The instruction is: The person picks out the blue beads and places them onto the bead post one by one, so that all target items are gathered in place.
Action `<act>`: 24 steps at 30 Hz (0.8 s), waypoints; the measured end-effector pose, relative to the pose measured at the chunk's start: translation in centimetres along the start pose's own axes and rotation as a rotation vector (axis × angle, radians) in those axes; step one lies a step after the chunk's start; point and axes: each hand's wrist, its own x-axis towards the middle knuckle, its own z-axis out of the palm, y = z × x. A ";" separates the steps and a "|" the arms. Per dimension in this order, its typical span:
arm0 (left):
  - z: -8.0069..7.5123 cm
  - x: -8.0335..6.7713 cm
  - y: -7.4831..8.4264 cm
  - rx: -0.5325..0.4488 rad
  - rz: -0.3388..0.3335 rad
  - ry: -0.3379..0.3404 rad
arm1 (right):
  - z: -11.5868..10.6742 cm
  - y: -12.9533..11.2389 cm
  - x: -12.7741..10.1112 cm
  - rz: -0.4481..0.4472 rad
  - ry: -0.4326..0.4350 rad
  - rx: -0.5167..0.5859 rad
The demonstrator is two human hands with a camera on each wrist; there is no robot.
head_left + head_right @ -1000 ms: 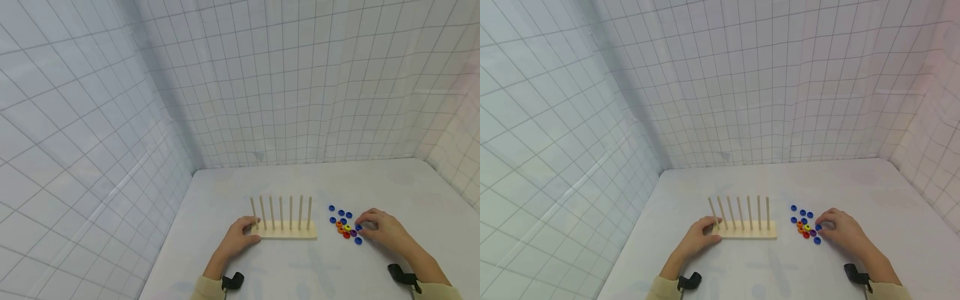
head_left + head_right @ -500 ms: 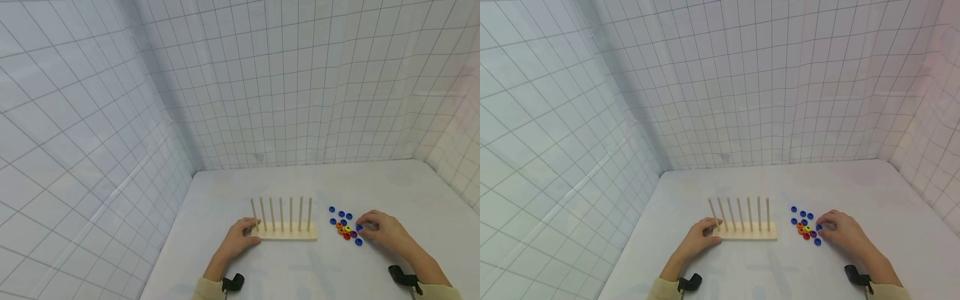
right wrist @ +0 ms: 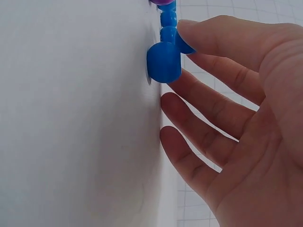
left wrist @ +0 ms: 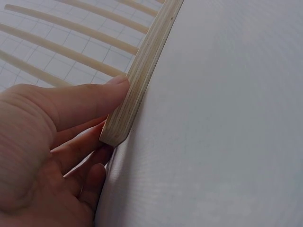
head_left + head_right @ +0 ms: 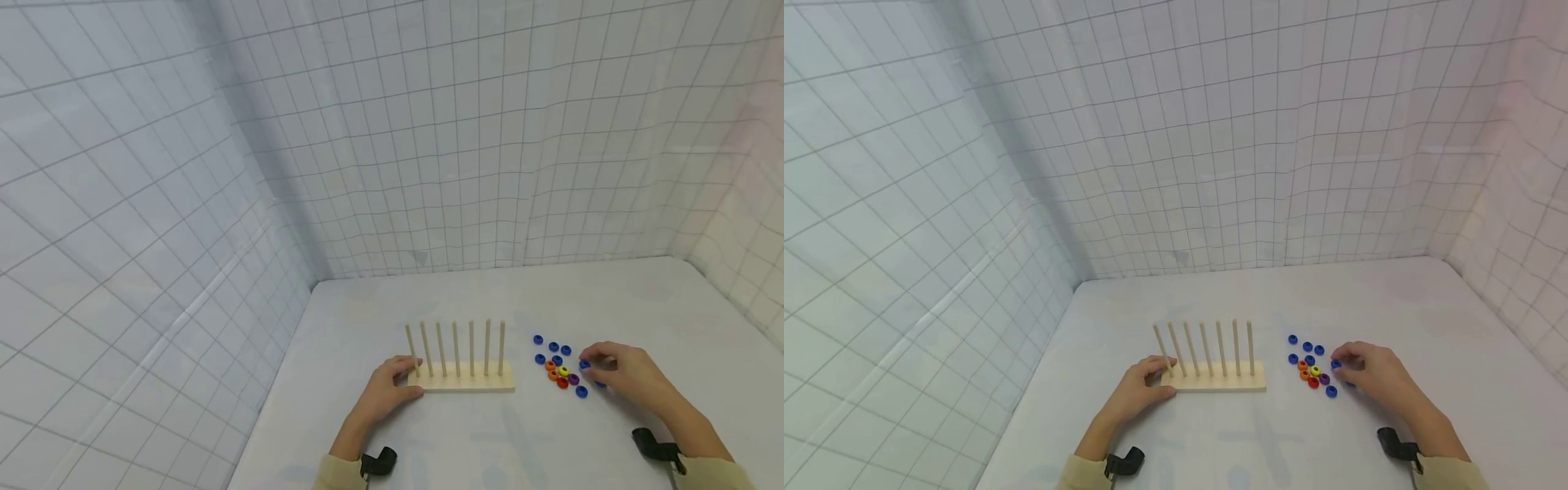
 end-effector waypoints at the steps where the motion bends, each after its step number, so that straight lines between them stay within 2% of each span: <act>1: 0.0 0.0 0.0 0.002 -0.002 0.000 | 0.0 0.0 0.1 0.003 -0.003 0.003; 10: 0.4 0.0 -0.2 -0.021 0.008 0.000 | -0.9 -0.4 0.1 0.046 -0.050 -0.002; 24: 0.3 0.0 -0.4 -0.010 0.006 0.001 | -2.3 -1.6 0.4 -0.013 -0.051 -0.030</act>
